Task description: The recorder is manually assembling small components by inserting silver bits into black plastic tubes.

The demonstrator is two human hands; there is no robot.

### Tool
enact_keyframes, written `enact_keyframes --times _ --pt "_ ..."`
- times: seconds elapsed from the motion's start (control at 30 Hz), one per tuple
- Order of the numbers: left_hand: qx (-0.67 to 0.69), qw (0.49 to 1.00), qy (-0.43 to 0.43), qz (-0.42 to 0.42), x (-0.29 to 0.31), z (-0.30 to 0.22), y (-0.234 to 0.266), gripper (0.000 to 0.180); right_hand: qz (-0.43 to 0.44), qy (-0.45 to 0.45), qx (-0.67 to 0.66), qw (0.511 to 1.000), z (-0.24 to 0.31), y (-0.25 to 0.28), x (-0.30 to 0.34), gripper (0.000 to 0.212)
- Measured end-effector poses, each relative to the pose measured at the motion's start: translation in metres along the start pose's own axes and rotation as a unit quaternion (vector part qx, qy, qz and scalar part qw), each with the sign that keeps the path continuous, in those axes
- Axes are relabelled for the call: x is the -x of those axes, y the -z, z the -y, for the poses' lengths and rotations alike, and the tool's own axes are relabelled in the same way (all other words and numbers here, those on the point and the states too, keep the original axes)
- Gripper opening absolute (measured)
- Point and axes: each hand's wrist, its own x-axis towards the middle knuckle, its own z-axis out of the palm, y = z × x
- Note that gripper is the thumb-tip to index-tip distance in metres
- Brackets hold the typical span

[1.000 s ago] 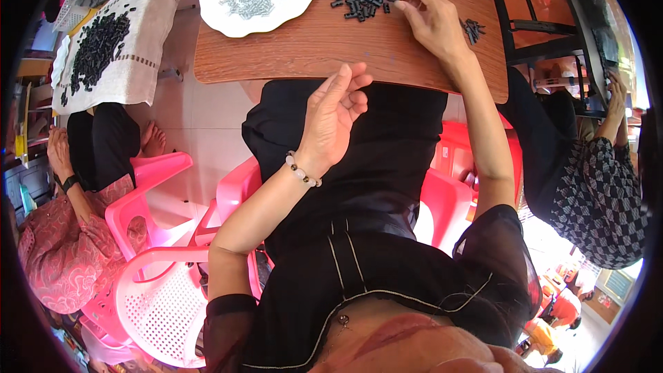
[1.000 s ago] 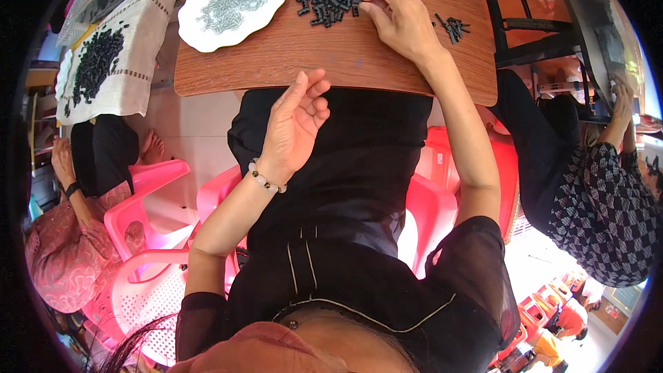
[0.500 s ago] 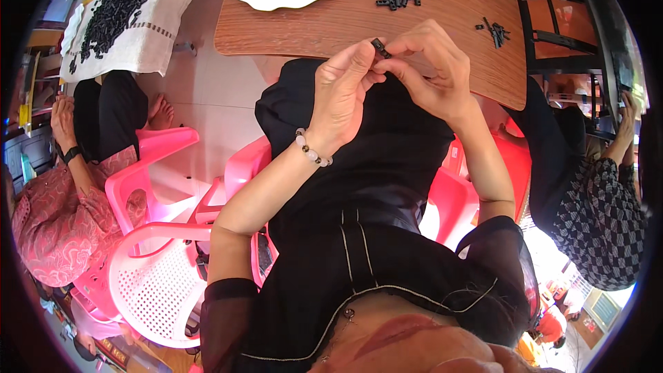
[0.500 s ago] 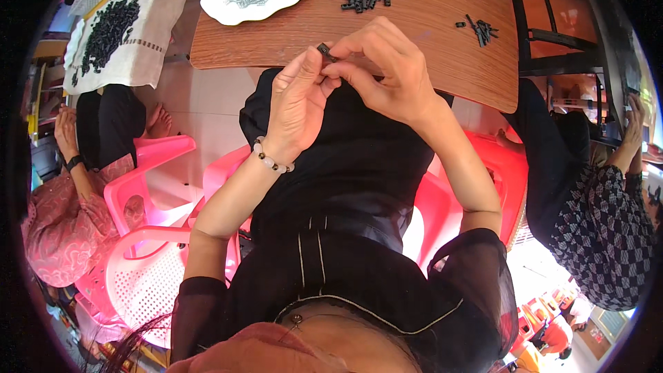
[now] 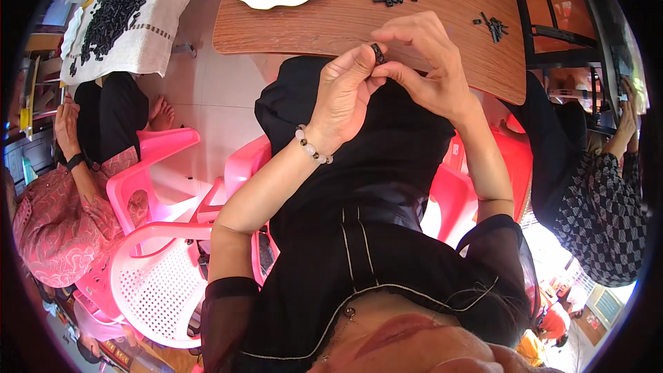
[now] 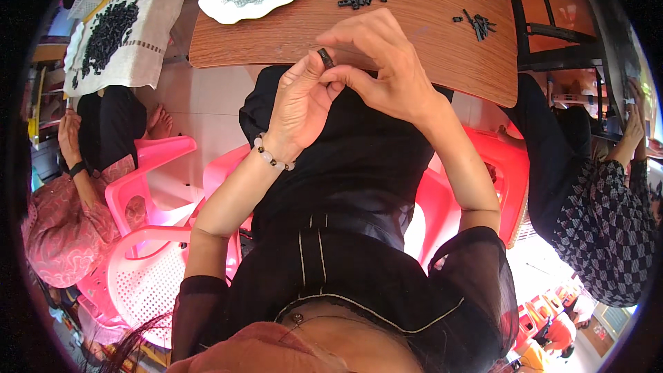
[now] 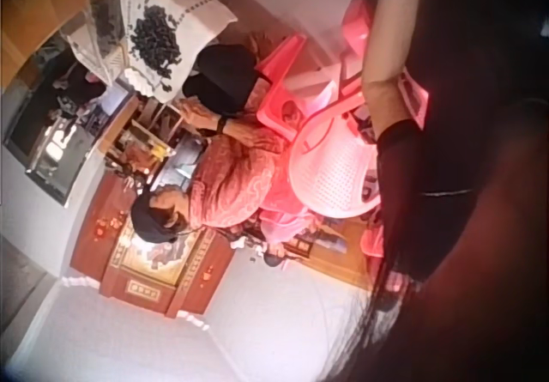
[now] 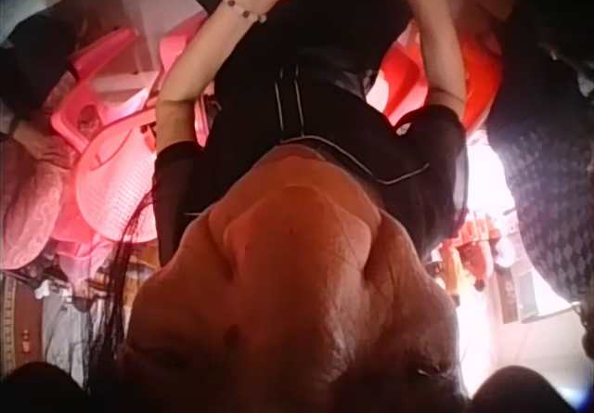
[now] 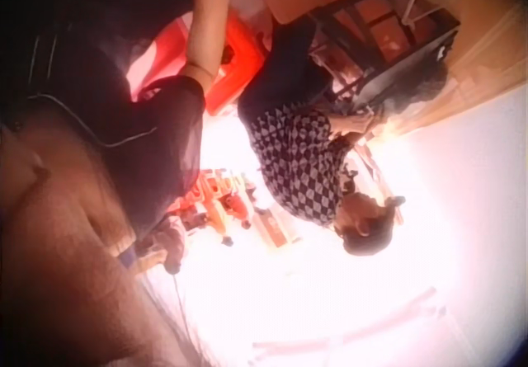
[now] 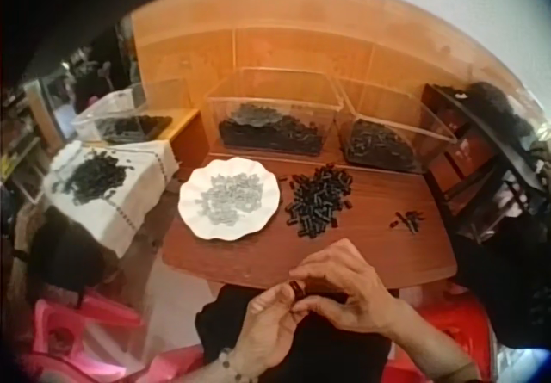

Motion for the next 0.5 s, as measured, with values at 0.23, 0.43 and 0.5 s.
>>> enact_keyframes --times 0.23,0.43,0.5 --pt "0.009 1.0 0.026 0.008 0.001 0.001 0.001 0.023 0.039 0.002 -0.046 0.998 -0.004 -0.003 0.0 0.03" --pt "-0.009 0.999 0.028 0.03 0.01 0.014 0.001 0.015 0.093 0.024 -0.083 0.992 -0.013 0.003 -0.001 0.018" --pt "-0.002 0.999 0.033 0.027 0.011 0.014 0.0 0.016 0.094 0.024 -0.087 0.991 -0.009 0.008 -0.004 0.017"
